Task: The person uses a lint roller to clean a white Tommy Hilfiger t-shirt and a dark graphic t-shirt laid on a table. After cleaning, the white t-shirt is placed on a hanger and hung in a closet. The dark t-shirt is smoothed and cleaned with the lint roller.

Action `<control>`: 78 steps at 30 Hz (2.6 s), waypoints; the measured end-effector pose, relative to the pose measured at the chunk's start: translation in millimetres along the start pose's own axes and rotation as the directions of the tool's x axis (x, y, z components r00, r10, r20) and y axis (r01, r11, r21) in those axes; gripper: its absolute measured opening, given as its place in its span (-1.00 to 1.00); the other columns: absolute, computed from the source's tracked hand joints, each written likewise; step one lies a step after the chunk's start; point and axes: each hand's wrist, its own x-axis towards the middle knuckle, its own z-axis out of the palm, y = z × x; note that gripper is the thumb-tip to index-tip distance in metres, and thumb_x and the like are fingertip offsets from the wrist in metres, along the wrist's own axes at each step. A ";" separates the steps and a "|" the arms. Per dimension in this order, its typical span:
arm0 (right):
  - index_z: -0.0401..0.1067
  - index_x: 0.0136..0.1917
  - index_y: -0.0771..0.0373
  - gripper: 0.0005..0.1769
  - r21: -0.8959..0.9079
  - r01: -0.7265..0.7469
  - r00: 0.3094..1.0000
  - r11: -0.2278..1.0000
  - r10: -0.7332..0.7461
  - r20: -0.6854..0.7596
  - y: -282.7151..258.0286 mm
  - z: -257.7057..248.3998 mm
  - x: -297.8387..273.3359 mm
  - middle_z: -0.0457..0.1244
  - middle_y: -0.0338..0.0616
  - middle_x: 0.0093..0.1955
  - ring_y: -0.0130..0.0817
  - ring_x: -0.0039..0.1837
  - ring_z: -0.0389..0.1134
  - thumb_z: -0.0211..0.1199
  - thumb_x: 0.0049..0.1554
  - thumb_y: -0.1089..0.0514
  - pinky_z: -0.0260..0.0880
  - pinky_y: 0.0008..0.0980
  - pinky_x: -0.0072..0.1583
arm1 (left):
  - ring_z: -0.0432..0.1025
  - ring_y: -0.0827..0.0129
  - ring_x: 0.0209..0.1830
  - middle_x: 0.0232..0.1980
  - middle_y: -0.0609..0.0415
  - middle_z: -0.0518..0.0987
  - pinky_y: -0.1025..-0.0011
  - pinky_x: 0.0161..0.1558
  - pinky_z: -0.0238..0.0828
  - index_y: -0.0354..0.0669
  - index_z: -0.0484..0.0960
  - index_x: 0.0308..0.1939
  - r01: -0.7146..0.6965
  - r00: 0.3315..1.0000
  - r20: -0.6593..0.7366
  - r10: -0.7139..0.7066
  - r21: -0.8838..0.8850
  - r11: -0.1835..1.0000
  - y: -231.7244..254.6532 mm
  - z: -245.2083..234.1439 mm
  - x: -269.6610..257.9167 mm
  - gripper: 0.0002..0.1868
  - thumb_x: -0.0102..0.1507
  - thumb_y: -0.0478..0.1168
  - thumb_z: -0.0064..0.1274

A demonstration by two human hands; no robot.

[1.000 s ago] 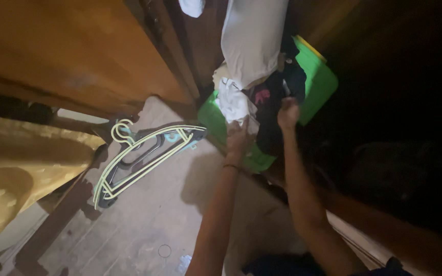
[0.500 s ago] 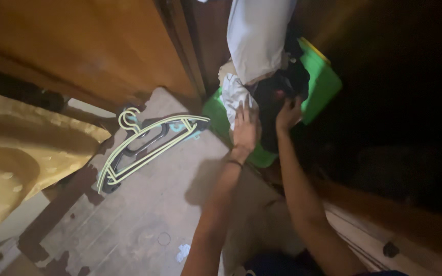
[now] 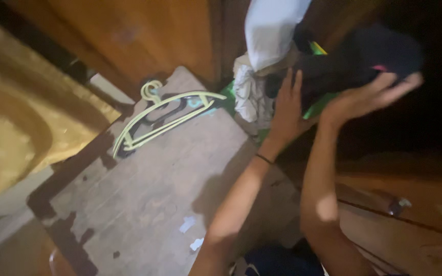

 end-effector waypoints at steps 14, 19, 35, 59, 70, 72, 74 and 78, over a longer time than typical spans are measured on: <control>0.08 0.51 0.36 -0.36 0.303 0.209 0.797 0.930 -0.341 0.498 -171.1 -36.2 -31.0 0.12 0.19 0.44 0.05 0.41 0.27 0.14 0.24 0.13 0.34 -0.07 0.42 | 0.31 -0.05 0.47 0.58 -0.08 0.37 0.27 0.46 0.34 -0.19 0.29 0.15 0.039 0.987 -0.128 -0.101 -0.413 0.910 47.2 -91.1 -121.5 -0.69 0.40 -0.44 0.03; 0.03 0.55 0.32 -0.14 0.255 0.079 0.516 0.964 -0.258 0.817 -207.2 -110.8 -103.7 0.06 0.14 0.48 0.01 0.46 0.19 0.39 0.11 0.20 0.27 -0.12 0.45 | 0.09 0.05 0.54 0.55 -0.20 0.12 0.17 0.47 0.06 -0.29 -0.05 0.51 -0.049 0.989 -0.147 -0.031 -0.515 0.856 34.4 -101.1 -187.6 -0.09 0.16 -0.38 0.10; 0.44 0.32 0.16 -0.51 0.084 0.296 -0.259 0.951 -0.005 0.966 -170.2 -227.0 -208.8 0.35 0.00 0.15 0.05 0.13 0.39 0.33 0.18 -0.04 0.32 -0.04 0.21 | 0.43 0.35 -0.04 -0.03 0.02 0.56 0.34 0.00 0.35 -0.33 0.61 -0.02 0.118 0.465 -0.171 -0.869 -0.961 0.252 -69.7 -230.6 -439.4 -0.71 0.25 -0.22 0.18; 0.56 0.15 0.22 -0.73 0.347 0.215 -0.421 0.913 -0.234 0.877 -133.1 -206.3 -242.2 0.40 0.02 0.12 0.02 0.11 0.42 0.29 0.30 0.02 0.40 -0.15 0.12 | 0.57 0.18 -0.10 -0.06 -0.12 0.60 0.42 -0.03 0.41 -0.25 0.51 -0.08 0.200 0.614 -0.565 -0.551 -0.564 0.801 18.2 -201.5 -498.9 -0.79 0.24 -0.38 0.17; 0.60 0.19 0.10 -0.57 0.038 0.556 -0.392 0.830 0.222 0.893 -126.5 -253.8 -134.4 0.43 0.02 0.02 -0.04 0.04 0.46 0.41 0.12 -0.10 0.43 -0.14 0.09 | 0.39 -0.15 0.17 0.19 -0.25 0.50 0.10 0.12 0.35 -0.31 0.34 0.35 0.608 0.766 -0.553 -0.328 0.457 0.649 119.5 -280.5 -522.0 -0.26 0.14 -0.20 0.30; 0.52 0.27 0.15 -0.48 0.185 0.369 -0.439 0.911 -0.004 0.898 -133.3 -252.9 -169.6 0.35 0.02 0.18 -0.04 0.12 0.41 0.42 0.06 0.01 0.40 -0.16 0.15 | 0.41 -0.11 0.18 0.22 -0.21 0.50 0.10 0.18 0.37 -0.29 0.33 0.39 0.575 0.769 -0.583 -0.262 0.452 0.682 98.5 -273.4 -494.0 -0.31 0.28 -0.12 0.28; 0.45 0.36 0.24 -0.39 0.312 0.150 -0.495 0.938 -0.202 0.845 -137.8 -240.0 -207.3 0.25 0.08 0.32 0.05 0.25 0.34 0.39 0.04 0.13 0.33 -0.14 0.24 | 0.41 -0.15 0.11 0.19 -0.26 0.49 0.08 0.11 0.37 -0.33 0.32 0.37 0.605 0.735 -0.631 -0.247 0.448 0.657 63.5 -271.3 -459.8 -0.25 0.26 -0.03 0.29; 0.49 0.16 0.14 -0.73 0.477 0.053 -0.478 0.877 -0.397 0.784 -130.9 -235.0 -249.8 0.31 -0.03 0.28 -0.03 0.29 0.36 0.33 0.17 0.19 0.36 -0.22 0.30 | 0.42 -0.20 0.03 0.08 -0.30 0.51 0.03 -0.02 0.40 -0.33 0.49 0.18 0.703 0.694 -0.627 -0.353 0.485 0.520 -4.5 -268.3 -420.6 -0.32 0.11 0.01 0.28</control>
